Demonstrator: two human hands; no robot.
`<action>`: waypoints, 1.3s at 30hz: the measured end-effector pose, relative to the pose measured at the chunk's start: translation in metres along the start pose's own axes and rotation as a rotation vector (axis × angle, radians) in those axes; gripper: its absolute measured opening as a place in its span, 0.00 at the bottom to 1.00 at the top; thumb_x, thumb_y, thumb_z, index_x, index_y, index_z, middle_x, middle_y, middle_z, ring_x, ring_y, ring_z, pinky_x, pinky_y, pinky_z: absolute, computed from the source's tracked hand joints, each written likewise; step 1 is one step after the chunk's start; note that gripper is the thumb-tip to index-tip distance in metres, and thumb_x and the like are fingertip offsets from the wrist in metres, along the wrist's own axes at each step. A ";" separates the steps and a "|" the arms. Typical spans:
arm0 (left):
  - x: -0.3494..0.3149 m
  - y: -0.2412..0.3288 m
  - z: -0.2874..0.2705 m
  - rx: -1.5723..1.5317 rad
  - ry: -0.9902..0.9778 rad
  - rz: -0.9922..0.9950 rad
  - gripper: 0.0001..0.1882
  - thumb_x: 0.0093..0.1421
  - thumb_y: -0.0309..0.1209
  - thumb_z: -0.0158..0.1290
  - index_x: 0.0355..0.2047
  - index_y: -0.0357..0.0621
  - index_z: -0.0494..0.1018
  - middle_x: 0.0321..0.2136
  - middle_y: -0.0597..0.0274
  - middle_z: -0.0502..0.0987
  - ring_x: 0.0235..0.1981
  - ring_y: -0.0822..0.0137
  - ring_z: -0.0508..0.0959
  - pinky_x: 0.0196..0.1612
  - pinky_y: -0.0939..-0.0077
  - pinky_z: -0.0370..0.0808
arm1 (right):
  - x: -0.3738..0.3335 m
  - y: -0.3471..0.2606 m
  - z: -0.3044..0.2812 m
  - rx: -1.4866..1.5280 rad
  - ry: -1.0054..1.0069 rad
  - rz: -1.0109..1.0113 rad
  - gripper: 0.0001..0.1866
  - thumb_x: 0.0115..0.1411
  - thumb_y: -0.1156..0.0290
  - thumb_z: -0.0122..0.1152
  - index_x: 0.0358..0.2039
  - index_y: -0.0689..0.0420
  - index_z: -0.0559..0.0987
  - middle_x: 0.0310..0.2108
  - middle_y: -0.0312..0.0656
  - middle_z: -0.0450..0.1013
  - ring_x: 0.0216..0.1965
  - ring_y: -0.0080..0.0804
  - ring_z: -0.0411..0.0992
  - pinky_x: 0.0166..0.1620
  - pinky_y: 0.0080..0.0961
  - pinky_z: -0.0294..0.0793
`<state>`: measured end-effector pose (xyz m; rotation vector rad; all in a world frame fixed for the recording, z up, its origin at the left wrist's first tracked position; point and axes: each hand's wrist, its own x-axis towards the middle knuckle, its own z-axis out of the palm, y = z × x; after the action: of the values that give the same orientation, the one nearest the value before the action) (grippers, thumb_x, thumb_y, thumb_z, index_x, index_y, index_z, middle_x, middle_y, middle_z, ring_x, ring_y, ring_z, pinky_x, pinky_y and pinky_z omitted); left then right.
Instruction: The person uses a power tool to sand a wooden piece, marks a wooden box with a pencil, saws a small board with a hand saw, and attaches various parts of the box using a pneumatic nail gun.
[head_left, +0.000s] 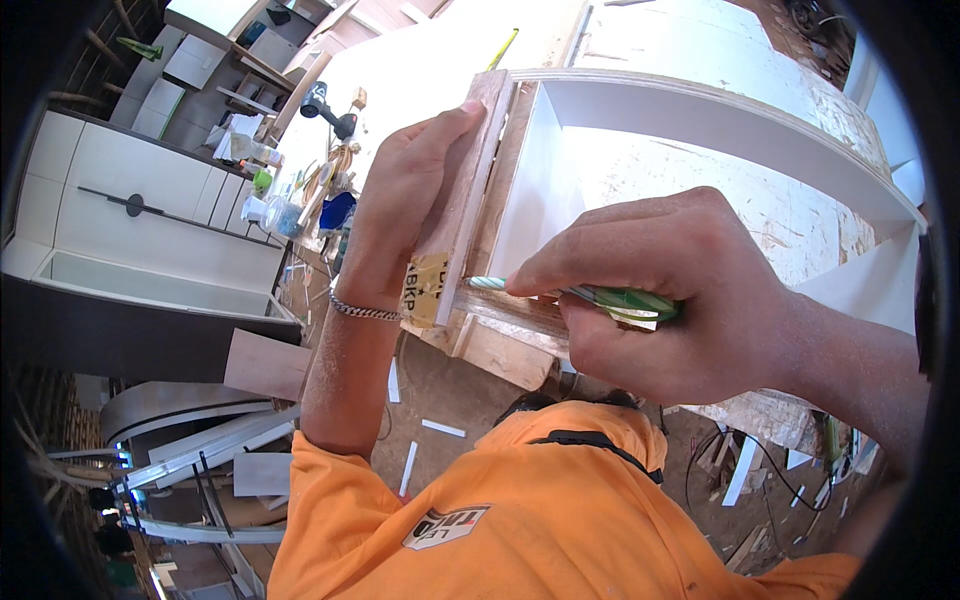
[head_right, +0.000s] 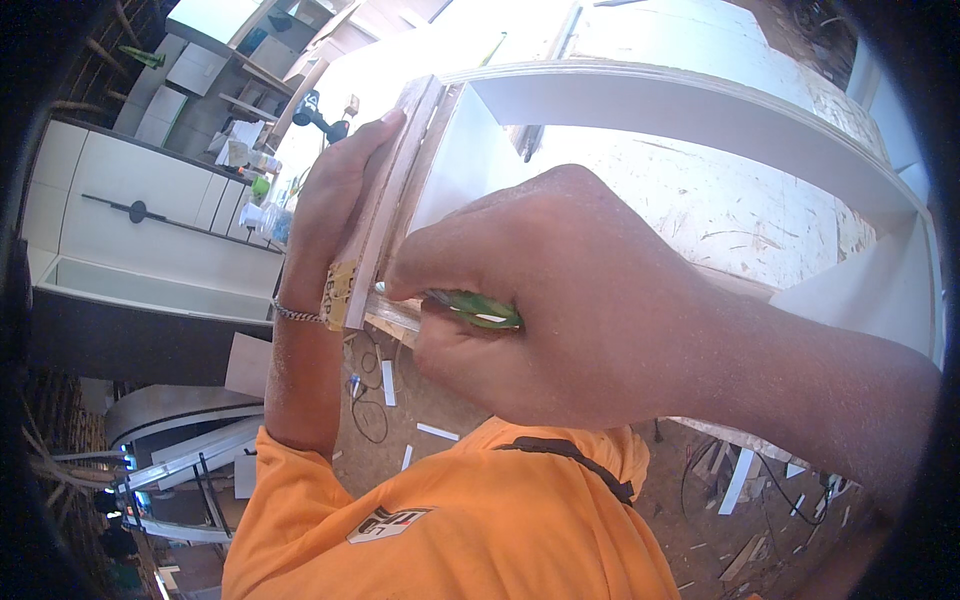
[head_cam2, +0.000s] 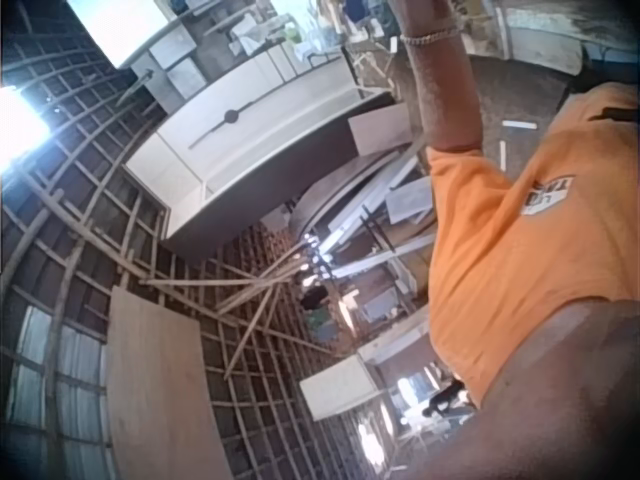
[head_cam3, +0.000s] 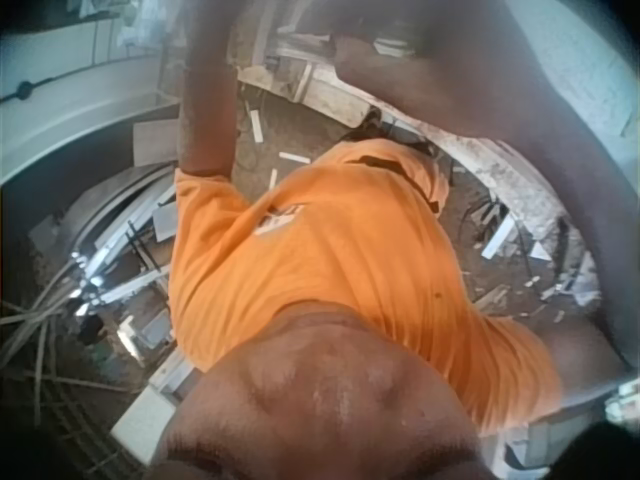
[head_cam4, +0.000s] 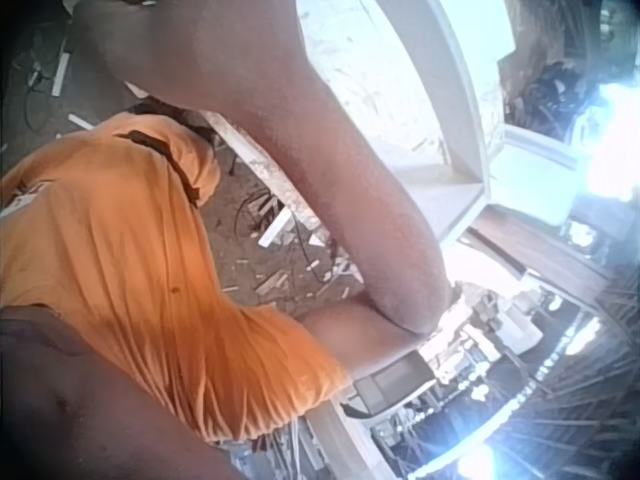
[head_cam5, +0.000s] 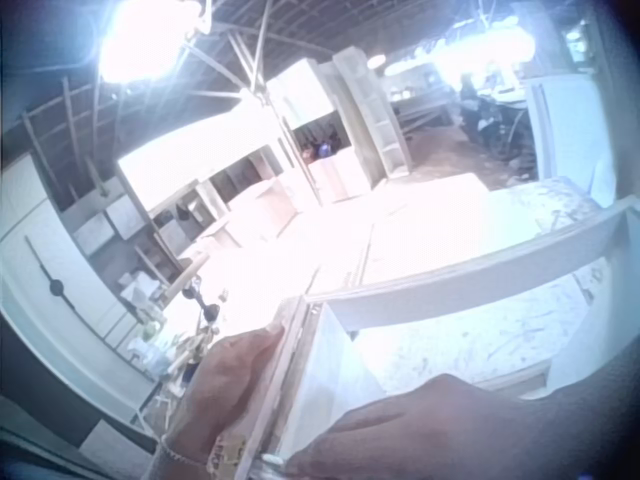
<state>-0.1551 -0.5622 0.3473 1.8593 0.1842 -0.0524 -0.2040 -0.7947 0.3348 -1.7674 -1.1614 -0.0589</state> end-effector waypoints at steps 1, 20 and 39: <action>0.000 -0.001 0.000 -0.007 -0.001 0.005 0.24 0.69 0.44 0.56 0.46 0.31 0.82 0.35 0.57 0.85 0.31 0.73 0.83 0.35 0.81 0.78 | 0.000 0.000 0.000 0.000 0.007 -0.004 0.16 0.54 0.75 0.60 0.42 0.64 0.85 0.32 0.46 0.83 0.32 0.33 0.84 0.38 0.28 0.84; -0.001 0.001 0.001 0.029 0.019 0.003 0.24 0.70 0.44 0.56 0.48 0.30 0.81 0.38 0.56 0.85 0.33 0.73 0.83 0.37 0.81 0.79 | -0.002 -0.002 0.000 0.002 0.014 0.001 0.15 0.55 0.75 0.62 0.43 0.64 0.86 0.31 0.45 0.82 0.30 0.33 0.83 0.37 0.27 0.82; -0.004 0.004 0.004 0.042 0.025 -0.020 0.24 0.70 0.43 0.55 0.46 0.29 0.81 0.36 0.55 0.85 0.32 0.72 0.83 0.36 0.80 0.79 | -0.002 -0.001 -0.002 -0.011 0.016 -0.001 0.16 0.54 0.76 0.59 0.42 0.64 0.85 0.30 0.46 0.82 0.30 0.32 0.82 0.36 0.28 0.81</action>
<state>-0.1582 -0.5679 0.3505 1.9009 0.2206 -0.0467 -0.2054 -0.7973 0.3357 -1.7729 -1.1531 -0.0797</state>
